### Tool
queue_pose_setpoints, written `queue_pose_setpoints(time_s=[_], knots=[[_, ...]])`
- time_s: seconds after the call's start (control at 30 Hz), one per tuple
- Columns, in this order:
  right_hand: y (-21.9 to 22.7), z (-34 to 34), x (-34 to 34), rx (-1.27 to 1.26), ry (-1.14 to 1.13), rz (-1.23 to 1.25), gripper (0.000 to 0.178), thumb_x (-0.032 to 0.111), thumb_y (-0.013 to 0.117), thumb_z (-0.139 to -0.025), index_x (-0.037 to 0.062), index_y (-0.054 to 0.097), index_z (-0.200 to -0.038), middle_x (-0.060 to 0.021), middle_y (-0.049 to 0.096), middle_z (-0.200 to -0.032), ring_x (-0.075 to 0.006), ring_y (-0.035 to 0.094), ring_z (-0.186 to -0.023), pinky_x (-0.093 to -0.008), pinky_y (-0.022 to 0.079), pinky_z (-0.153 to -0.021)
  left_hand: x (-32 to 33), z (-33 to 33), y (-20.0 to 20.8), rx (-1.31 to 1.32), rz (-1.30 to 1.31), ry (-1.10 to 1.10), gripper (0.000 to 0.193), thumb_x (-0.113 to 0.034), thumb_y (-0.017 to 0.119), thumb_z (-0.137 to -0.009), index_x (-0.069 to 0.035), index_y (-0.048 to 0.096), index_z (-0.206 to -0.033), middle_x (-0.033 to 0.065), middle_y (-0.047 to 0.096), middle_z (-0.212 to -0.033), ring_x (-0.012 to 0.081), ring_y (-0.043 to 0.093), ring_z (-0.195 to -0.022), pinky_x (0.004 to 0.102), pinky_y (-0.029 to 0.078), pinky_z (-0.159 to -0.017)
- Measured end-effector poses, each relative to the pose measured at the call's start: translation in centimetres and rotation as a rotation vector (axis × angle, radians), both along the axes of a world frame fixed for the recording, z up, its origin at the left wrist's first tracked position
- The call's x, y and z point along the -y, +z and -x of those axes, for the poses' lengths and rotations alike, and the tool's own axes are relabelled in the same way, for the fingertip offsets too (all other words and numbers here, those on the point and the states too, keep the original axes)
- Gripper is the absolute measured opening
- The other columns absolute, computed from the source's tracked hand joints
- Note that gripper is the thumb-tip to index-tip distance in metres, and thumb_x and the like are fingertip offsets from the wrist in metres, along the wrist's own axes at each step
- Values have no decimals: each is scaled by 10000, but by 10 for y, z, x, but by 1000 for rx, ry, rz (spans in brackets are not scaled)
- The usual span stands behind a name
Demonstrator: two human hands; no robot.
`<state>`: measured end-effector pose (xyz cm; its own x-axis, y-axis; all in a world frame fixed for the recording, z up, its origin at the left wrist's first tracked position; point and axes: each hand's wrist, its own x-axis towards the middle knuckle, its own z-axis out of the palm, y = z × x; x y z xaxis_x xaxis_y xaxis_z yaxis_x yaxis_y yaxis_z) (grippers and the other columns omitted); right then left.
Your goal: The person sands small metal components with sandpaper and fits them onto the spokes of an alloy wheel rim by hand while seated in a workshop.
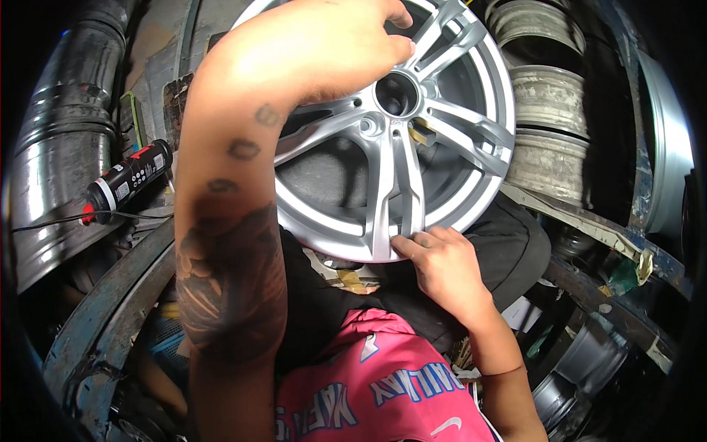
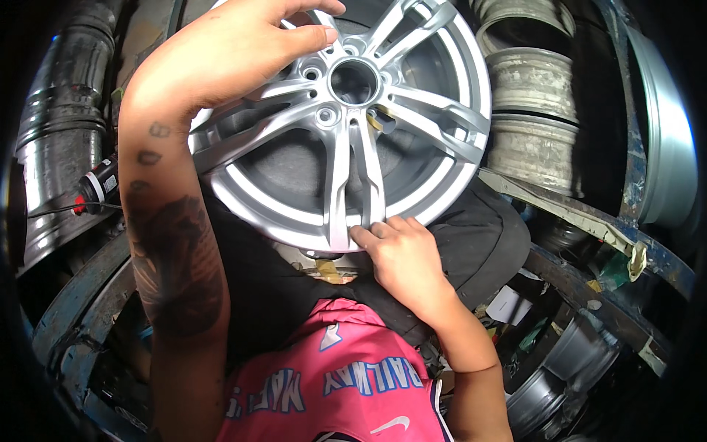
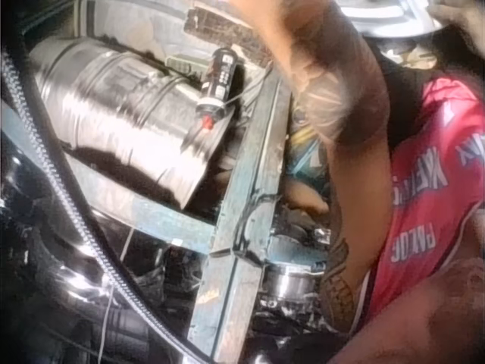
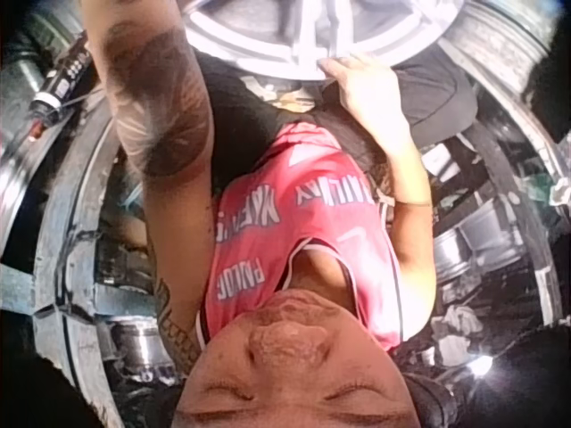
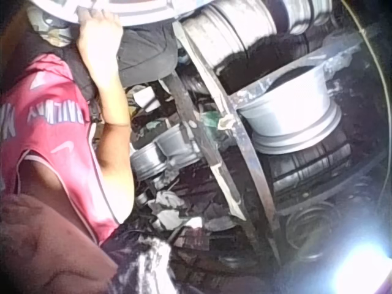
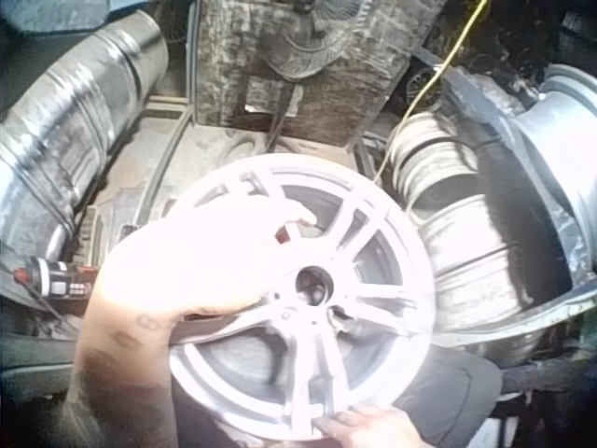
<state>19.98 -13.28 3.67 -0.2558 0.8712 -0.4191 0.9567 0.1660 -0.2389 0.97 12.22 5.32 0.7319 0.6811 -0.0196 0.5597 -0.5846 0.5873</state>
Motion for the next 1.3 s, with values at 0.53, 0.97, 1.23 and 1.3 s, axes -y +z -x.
queue_pose_setpoints(time_s=[0.53, 0.97, 1.23, 1.3], knots=[[3, 11, 3, 14, -45, -49, 323, 82, 630, -788, 111, 735, -1091, -58, 637, -788, -256, 639, -792, -381, 486, -748, 16, 12, 18, -14, -65, 59, 377, -336, 543, -1012, -111, 687, -1277, 140, 700, -1223, 296, 649, -1147, 421, 510, -1006], [-2, 6, 3, -18, -2, -83, 254, 88, 633, -773, 93, 727, -1009, -58, 626, -762, -248, 639, -781, -377, 484, -740, 13, 20, 59, 69, 505, 286, 445, -400, 597, -1006, -98, 646, -1329, 108, 718, -1167, 211, 705, -925, 319, 561, -846], [-1, 3, 2, 44, -12, -16, 316, 90, 637, -782, 86, 726, -1085, -75, 642, -780, -258, 649, -792, -391, 505, -747, 26, 9, 48, 130, 167, 225, 469, -411, 609, -1004, -89, 638, -1343, 115, 720, -1198, 238, 701, -1004, 330, 545, -899], [-3, 5, -2, 5, 14, -53, 320, 91, 632, -789, 92, 727, -1094, -72, 645, -782, -257, 650, -795, -388, 503, -742, 28, 17, 44, 194, -23, 183, 468, -403, 605, -1009, -81, 633, -1347, 123, 717, -1201, 242, 698, -1009, 334, 545, -899]])
